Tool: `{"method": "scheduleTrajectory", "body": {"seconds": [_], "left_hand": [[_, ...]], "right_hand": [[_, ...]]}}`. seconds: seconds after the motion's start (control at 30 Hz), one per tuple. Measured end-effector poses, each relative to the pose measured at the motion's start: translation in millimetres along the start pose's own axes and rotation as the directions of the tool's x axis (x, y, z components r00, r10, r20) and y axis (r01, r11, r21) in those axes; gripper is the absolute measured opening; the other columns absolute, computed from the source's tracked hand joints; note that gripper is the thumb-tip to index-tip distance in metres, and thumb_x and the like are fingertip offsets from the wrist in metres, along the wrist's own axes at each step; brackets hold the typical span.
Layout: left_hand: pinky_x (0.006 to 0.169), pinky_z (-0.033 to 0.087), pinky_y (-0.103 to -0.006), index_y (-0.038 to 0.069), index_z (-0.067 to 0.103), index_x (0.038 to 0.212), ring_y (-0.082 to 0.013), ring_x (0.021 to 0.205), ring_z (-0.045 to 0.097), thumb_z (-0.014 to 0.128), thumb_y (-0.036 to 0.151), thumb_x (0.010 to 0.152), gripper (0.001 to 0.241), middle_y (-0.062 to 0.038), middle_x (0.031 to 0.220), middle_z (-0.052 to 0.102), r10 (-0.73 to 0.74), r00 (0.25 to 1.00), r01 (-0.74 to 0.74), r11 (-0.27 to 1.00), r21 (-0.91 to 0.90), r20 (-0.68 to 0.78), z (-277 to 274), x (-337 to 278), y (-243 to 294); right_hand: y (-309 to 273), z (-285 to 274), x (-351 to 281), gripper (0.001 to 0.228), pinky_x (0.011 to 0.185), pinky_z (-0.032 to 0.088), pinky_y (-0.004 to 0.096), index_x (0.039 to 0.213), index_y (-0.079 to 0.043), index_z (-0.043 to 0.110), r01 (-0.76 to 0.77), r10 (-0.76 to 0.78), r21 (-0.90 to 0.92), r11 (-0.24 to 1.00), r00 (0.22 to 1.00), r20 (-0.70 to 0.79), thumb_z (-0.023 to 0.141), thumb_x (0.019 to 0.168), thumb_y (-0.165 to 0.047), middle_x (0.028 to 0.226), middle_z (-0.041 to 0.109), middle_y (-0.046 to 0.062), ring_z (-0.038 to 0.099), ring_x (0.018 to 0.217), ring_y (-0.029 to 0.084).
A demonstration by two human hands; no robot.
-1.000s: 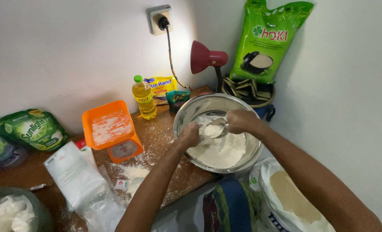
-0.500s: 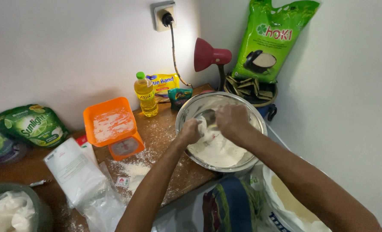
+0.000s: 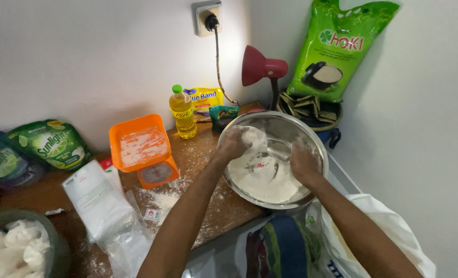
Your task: Measuring and mixing flour using a scale, scoop, and bowl for packaging.
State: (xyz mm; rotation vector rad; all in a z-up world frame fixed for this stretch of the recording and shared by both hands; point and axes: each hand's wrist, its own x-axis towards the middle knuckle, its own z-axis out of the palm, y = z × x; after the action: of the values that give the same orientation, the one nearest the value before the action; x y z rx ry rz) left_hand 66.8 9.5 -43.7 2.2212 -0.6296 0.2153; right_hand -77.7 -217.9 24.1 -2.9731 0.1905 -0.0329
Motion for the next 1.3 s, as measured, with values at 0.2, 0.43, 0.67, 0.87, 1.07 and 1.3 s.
{"method": "scheduleTrajectory", "body": {"seconds": [0.2, 0.43, 0.67, 0.87, 1.07, 1.3], "left_hand": [[0.108, 0.052, -0.0421, 0.029, 0.066, 0.134, -0.0273, 0.129, 0.060, 0.082, 0.036, 0.075, 0.062, -0.004, 0.134, 0.067, -0.116, 0.984, 0.118, 0.993, -0.008, 0.134, -15, 9, 3], [0.107, 0.053, -0.0437, 0.032, 0.067, 0.135, -0.0290, 0.125, 0.063, 0.080, 0.036, 0.077, 0.059, -0.004, 0.130, 0.070, -0.142, 0.980, 0.138, 0.990, 0.040, 0.141, -31, 8, 11], [0.108, 0.053, -0.0445, 0.031, 0.067, 0.134, -0.0312, 0.128, 0.061, 0.081, 0.035, 0.078, 0.058, -0.004, 0.135, 0.067, -0.176, 0.975, 0.187, 0.980, -0.069, 0.138, -39, 9, 16], [0.110, 0.052, -0.0421, 0.035, 0.066, 0.135, -0.0270, 0.129, 0.061, 0.082, 0.036, 0.079, 0.059, 0.002, 0.137, 0.066, -0.224, 0.959, 0.239, 0.968, -0.073, 0.171, -41, 10, 26], [0.112, 0.050, -0.0416, 0.032, 0.066, 0.136, -0.0265, 0.132, 0.059, 0.079, 0.031, 0.080, 0.058, 0.002, 0.141, 0.064, -0.230, 0.950, 0.257, 0.960, -0.112, 0.209, -45, 3, 42], [0.112, 0.050, -0.0414, 0.033, 0.066, 0.136, -0.0255, 0.132, 0.059, 0.079, 0.031, 0.079, 0.058, 0.002, 0.140, 0.064, -0.234, 0.949, 0.258, 0.962, -0.092, 0.214, -38, 5, 34]], "right_hand": [[12, 50, 40, 0.040, 0.101, 0.051, 0.065, 0.138, 0.005, 0.053, -0.009, 0.001, 0.133, 0.991, 0.998, 0.057, 0.037, 0.104, -0.010, 0.123, 0.066, 0.032, 0.062, 0.125, 0.047], [-3, 53, 39, 0.048, 0.105, 0.047, 0.067, 0.149, 0.001, 0.045, 0.169, -0.173, 0.043, 0.985, 0.981, 0.094, 0.029, 0.106, -0.013, 0.135, 0.060, 0.029, 0.057, 0.133, 0.045], [6, 81, 48, 0.044, 0.103, 0.049, 0.063, 0.147, -0.013, 0.052, 0.349, -0.345, -0.011, 0.937, 0.930, 0.129, 0.042, 0.104, -0.012, 0.117, 0.066, 0.014, 0.062, 0.121, 0.034], [-1, 51, 19, 0.044, 0.103, 0.051, 0.059, 0.146, -0.015, 0.053, 0.463, -0.445, -0.041, 0.885, 0.869, 0.215, 0.041, 0.105, -0.008, 0.114, 0.068, 0.013, 0.065, 0.115, 0.031], [10, 31, 4, 0.038, 0.095, 0.052, 0.059, 0.133, -0.004, 0.059, 0.488, -0.494, 0.113, 0.866, 0.796, 0.349, 0.056, 0.096, -0.005, 0.111, 0.067, 0.023, 0.066, 0.110, 0.044], [28, 20, -2, 0.050, 0.090, 0.058, 0.053, 0.135, -0.005, 0.061, 0.405, -0.461, 0.227, 0.886, 0.715, 0.525, 0.071, 0.086, -0.005, 0.102, 0.074, 0.027, 0.072, 0.105, 0.046]]}}
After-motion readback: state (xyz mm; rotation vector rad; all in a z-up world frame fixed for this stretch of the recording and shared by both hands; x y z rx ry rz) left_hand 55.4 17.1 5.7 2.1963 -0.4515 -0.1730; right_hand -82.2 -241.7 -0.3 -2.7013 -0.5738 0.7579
